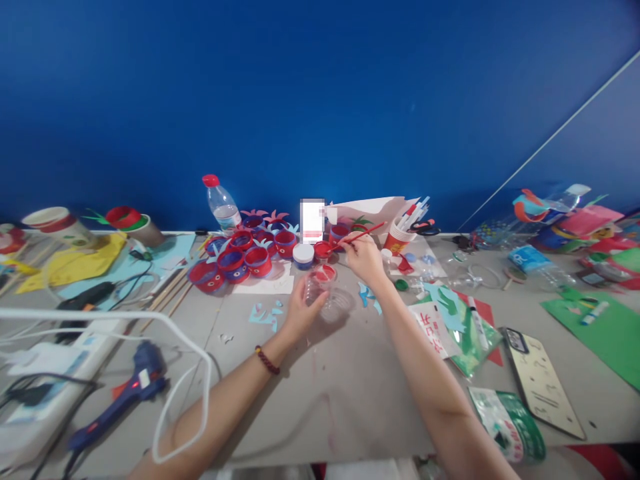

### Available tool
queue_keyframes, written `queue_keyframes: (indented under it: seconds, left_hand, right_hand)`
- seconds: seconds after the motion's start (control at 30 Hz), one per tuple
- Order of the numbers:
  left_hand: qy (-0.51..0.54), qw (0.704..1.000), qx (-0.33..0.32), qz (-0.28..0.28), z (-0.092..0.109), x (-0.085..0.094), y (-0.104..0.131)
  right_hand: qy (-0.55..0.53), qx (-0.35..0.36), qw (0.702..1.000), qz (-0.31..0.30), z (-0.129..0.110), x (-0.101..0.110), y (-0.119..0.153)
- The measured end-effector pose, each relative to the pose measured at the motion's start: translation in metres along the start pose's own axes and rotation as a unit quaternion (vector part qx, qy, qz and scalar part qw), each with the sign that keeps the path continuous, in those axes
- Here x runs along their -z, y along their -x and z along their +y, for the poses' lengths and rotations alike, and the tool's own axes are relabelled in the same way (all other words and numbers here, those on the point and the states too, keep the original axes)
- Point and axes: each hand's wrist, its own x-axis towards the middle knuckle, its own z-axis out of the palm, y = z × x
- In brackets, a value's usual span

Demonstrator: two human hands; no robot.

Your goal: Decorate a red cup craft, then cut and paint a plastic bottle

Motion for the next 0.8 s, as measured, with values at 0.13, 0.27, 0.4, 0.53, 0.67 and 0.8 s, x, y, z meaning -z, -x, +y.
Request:
queue_keyframes:
  seconds: [0.13,0.27,0.4,0.53,0.67,0.8]
  left_hand:
    - [0.004,1.0,0.007,0.015,0.0022,-0.0002,0.001]
    - [0.006,1.0,-0.001,0.011,0.0028,-0.001,0.0]
    - [0.016,1.0,0.0,0.013,0.0022,-0.0019,-0.0008]
    - [0.018,1.0,0.002,0.005,0.0021,-0.0014,-0.0008]
    - [0.015,1.0,0.0,0.005,0.0027,-0.0005,0.0001]
    - [0.005,1.0,0.006,0.004,0.004,-0.0005,0.0013]
  right_hand:
    - [-0.02,-0.013,1.0,0.01,0.0026,0.0003,-0.0006]
    - [-0.031,-0.02,0.999,0.031,0.0066,-0.0028,0.0001]
    - [-0.007,-0.01,1.0,0.027,0.0086,-0.0078,0.0015]
    - [0.0,-0.012,1.0,0.014,0.0069,-0.0082,0.0016]
    - [-0.014,-0.018,1.0,0.003,0.0057,-0.0037,-0.0002]
    - [-0.027,-0.016,0.999,0.015,0.0072,-0.0021,-0.0015]
